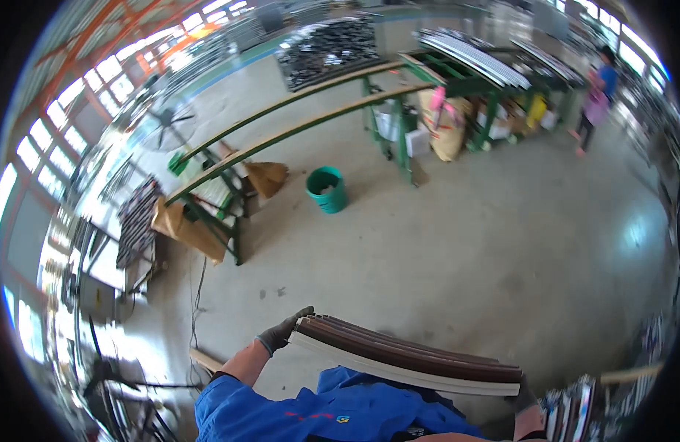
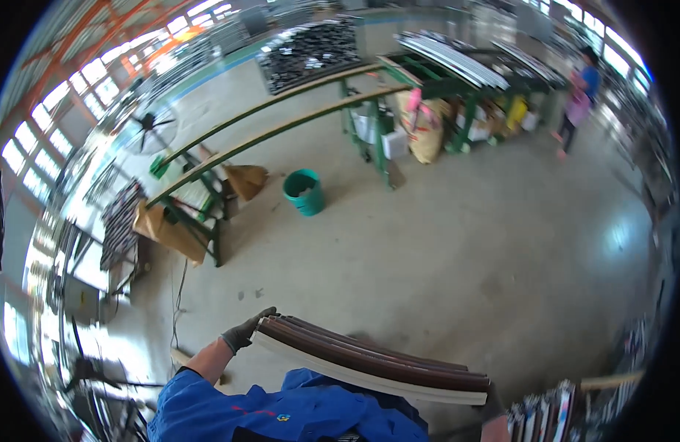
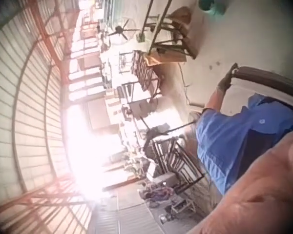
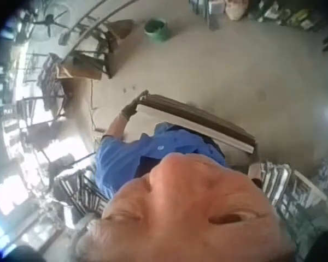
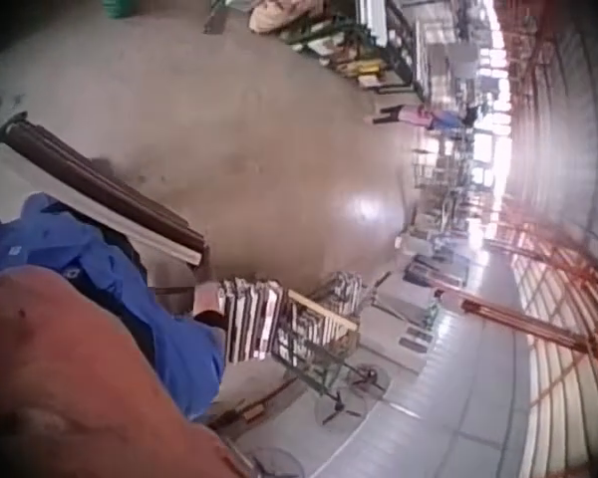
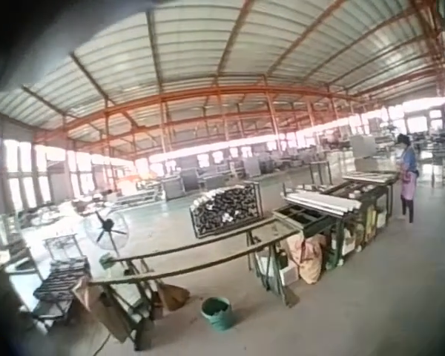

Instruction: Moving and stacking metal components from the floor onto a workbench in a fabrication facility.

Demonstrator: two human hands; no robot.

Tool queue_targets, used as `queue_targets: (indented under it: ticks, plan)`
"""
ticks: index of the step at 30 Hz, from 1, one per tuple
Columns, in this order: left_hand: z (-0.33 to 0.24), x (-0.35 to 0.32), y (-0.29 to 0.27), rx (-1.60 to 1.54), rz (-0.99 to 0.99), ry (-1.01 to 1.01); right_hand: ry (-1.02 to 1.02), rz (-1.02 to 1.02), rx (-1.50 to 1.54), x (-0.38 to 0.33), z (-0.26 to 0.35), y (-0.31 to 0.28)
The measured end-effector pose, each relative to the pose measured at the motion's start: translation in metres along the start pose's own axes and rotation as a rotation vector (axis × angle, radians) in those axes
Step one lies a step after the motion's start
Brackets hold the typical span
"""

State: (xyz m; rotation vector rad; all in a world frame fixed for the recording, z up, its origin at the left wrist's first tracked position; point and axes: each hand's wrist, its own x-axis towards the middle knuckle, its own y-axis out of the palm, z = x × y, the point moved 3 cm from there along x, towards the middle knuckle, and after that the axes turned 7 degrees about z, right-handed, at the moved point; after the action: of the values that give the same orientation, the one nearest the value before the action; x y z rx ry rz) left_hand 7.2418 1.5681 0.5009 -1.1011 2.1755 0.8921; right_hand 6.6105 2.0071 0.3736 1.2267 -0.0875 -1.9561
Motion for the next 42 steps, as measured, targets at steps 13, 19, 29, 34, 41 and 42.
queue_targets:
  ticks: [13,19,29,34,41,42]
  plan:
    - [-0.175,0.11,-0.187,-0.212,-0.077,0.147,0.069,0.279,-0.519,0.252,0.183,0.336]
    - [-0.352,0.163,-0.24,-0.081,-0.196,0.222,0.165,0.239,-0.207,0.363,0.215,0.443]
    - [-0.581,0.323,-0.342,-0.246,-0.053,0.06,0.174,0.296,0.012,0.546,0.294,0.624]
    - [-0.681,0.404,-0.415,-0.192,-0.102,0.213,0.084,0.311,0.006,0.642,0.365,0.704]
    - [-0.936,0.528,-0.37,0.202,-0.002,0.315,-0.014,0.26,0.197,0.716,0.457,0.799]
    - [-0.959,0.557,-0.382,0.1,0.071,0.215,-0.062,0.272,0.243,0.728,0.466,0.812]
